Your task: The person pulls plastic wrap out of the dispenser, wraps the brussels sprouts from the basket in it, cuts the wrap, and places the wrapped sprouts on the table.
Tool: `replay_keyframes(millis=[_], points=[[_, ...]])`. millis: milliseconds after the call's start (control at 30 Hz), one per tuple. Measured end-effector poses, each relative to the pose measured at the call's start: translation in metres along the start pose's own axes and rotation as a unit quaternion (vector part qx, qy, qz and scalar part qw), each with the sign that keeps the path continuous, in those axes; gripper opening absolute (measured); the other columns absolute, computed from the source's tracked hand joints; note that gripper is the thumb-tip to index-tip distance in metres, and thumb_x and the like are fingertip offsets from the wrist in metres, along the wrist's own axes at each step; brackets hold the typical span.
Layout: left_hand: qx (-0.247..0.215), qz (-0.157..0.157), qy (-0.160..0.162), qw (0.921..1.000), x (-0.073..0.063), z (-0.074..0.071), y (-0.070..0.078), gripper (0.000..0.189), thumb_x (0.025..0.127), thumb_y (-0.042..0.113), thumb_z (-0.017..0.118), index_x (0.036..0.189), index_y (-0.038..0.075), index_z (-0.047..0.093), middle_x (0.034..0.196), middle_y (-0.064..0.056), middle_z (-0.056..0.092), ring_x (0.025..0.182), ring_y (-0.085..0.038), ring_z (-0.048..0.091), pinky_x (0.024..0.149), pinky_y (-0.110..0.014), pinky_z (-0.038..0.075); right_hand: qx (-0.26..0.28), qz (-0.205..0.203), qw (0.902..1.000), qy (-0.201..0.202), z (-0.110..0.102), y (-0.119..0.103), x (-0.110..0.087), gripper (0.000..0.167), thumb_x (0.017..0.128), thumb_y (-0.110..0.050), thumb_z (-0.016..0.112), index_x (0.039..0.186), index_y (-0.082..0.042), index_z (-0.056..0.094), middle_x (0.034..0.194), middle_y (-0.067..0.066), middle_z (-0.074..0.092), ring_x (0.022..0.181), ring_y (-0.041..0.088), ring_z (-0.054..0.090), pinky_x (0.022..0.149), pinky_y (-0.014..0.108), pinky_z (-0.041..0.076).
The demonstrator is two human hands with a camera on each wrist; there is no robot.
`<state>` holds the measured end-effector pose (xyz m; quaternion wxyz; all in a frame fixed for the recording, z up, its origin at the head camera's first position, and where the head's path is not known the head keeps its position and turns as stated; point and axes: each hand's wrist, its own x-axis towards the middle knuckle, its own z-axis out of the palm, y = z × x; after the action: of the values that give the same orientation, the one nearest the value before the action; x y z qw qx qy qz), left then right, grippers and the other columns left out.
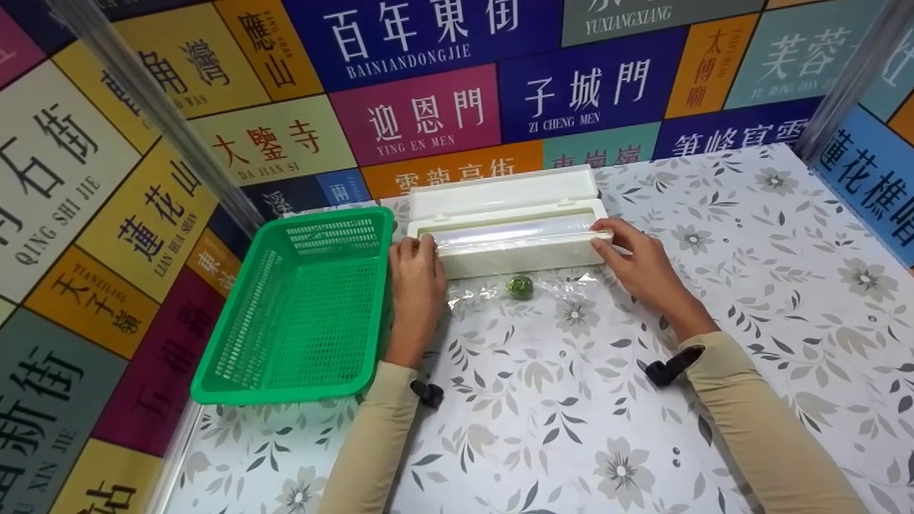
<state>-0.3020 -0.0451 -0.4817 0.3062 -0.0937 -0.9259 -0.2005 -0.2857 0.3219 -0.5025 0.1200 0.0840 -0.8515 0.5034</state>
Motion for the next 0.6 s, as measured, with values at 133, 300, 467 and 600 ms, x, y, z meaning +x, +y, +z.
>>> replay_keyframes(millis=[133,300,467,600], points=[[0.002,-0.018,-0.01,0.9998,-0.0003,-0.0002,0.0023,0.012,0.109,0.008,0.059,0.118,0.005,0.065,0.122,-0.021,0.063,0.118,-0.04,0.057,0.1,-0.049,0.054,0.001,-0.004,1.0,0.001,0.0002,0.0003,0.0002,0.032,0.109,-0.031,0.067,0.138,-0.017,0.068,0.146,0.011,0.068,0.143,0.034,0.062,0.117,0.052,0.052],[0.013,-0.031,-0.018,0.9993,-0.0016,-0.0003,0.0048,0.016,0.107,0.002,0.056,0.122,0.005,0.062,0.13,-0.023,0.056,0.122,-0.041,0.054,0.104,-0.05,0.052,-0.001,-0.006,1.0,-0.005,-0.0008,-0.0004,-0.0006,0.032,0.11,-0.031,0.066,0.139,-0.018,0.068,0.146,0.008,0.068,0.143,0.03,0.062,0.117,0.052,0.051],[0.014,-0.028,-0.007,0.9995,-0.0028,0.0004,0.0053,0.025,0.101,-0.007,0.057,0.123,0.004,0.062,0.135,-0.026,0.053,0.125,-0.042,0.052,0.104,-0.051,0.054,0.001,-0.007,1.0,-0.004,-0.0008,-0.0015,-0.0008,0.032,0.109,-0.031,0.066,0.139,-0.018,0.068,0.147,0.008,0.068,0.143,0.029,0.062,0.118,0.052,0.051],[0.021,-0.028,-0.008,0.9993,-0.0027,0.0001,0.0056,0.032,0.097,-0.01,0.06,0.125,0.004,0.062,0.136,-0.027,0.053,0.126,-0.043,0.052,0.101,-0.051,0.057,0.001,-0.007,1.0,-0.003,-0.0002,-0.0006,-0.0003,0.032,0.109,-0.031,0.066,0.139,-0.017,0.068,0.147,0.009,0.068,0.143,0.032,0.062,0.118,0.053,0.051]])
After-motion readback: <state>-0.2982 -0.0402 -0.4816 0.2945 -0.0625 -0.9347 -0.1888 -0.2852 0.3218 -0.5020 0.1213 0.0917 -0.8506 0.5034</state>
